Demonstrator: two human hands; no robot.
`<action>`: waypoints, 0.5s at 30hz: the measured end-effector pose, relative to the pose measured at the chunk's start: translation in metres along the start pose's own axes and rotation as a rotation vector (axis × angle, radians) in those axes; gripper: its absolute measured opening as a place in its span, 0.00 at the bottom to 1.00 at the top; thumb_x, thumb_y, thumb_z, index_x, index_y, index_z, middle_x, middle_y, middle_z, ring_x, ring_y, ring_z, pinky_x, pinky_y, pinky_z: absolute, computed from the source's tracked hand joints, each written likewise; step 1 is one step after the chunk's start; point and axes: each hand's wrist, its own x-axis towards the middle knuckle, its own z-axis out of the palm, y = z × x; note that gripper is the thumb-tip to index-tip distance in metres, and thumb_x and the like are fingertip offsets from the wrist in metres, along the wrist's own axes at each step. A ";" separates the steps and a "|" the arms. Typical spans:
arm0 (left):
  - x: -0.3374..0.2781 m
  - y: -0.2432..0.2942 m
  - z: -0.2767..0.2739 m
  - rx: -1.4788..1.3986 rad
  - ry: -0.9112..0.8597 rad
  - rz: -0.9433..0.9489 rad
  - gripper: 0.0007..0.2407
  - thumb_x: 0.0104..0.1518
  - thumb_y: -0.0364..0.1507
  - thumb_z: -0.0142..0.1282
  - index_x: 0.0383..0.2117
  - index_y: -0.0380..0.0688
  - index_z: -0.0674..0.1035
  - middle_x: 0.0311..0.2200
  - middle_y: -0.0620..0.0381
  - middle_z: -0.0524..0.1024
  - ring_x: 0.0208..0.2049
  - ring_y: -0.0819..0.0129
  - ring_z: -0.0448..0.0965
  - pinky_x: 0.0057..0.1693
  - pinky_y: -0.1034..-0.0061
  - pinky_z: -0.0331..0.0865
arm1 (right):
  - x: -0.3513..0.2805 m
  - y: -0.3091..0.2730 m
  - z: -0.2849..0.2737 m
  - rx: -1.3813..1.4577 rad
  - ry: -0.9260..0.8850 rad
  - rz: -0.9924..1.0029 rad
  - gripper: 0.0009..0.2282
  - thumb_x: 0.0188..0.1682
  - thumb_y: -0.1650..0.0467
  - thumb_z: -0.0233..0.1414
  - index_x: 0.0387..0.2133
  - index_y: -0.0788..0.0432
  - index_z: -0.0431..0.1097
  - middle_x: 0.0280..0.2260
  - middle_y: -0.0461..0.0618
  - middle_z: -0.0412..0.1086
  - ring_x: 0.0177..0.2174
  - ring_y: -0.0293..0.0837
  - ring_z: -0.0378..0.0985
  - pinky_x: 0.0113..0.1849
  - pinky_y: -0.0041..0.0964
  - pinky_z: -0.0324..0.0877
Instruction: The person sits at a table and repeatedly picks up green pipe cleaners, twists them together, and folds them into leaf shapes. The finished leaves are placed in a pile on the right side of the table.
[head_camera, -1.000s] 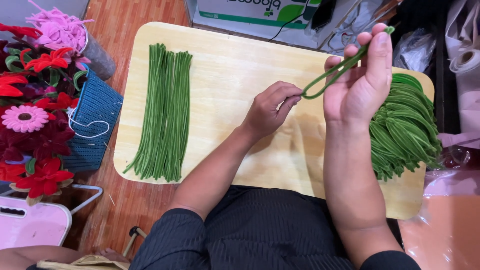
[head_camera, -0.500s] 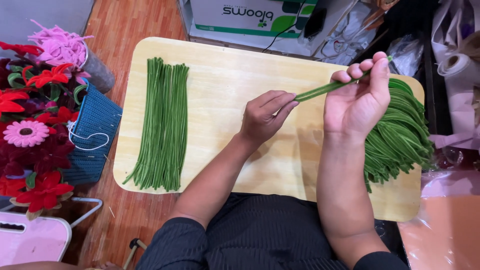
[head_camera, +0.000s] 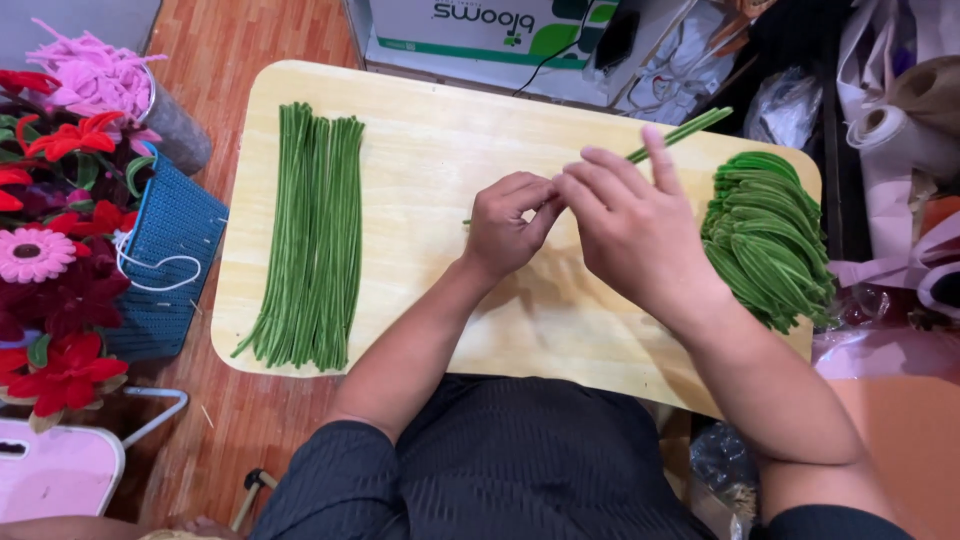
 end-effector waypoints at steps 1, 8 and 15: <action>-0.001 -0.003 0.001 0.002 0.003 0.014 0.03 0.62 0.22 0.58 0.36 0.37 0.83 0.31 0.51 0.81 0.31 0.62 0.80 0.40 0.73 0.75 | -0.001 0.001 0.008 -0.009 0.010 -0.003 0.13 0.52 0.77 0.51 0.47 0.56 0.78 0.48 0.47 0.79 0.52 0.47 0.81 0.67 0.60 0.48; -0.001 -0.003 0.003 -0.168 -0.097 -0.286 0.03 0.57 0.21 0.62 0.32 0.45 0.85 0.27 0.53 0.82 0.29 0.63 0.83 0.36 0.73 0.75 | -0.020 0.025 0.030 0.044 -0.017 -0.138 0.02 0.53 0.73 0.51 0.32 0.59 0.71 0.30 0.47 0.72 0.30 0.46 0.77 0.35 0.38 0.75; 0.012 0.006 -0.020 -0.514 -0.575 -0.661 0.06 0.62 0.22 0.55 0.41 0.38 0.83 0.29 0.51 0.83 0.33 0.71 0.83 0.45 0.74 0.80 | -0.024 0.042 0.014 0.083 -0.205 -0.226 0.05 0.53 0.73 0.49 0.27 0.53 0.67 0.27 0.42 0.67 0.33 0.44 0.74 0.33 0.34 0.71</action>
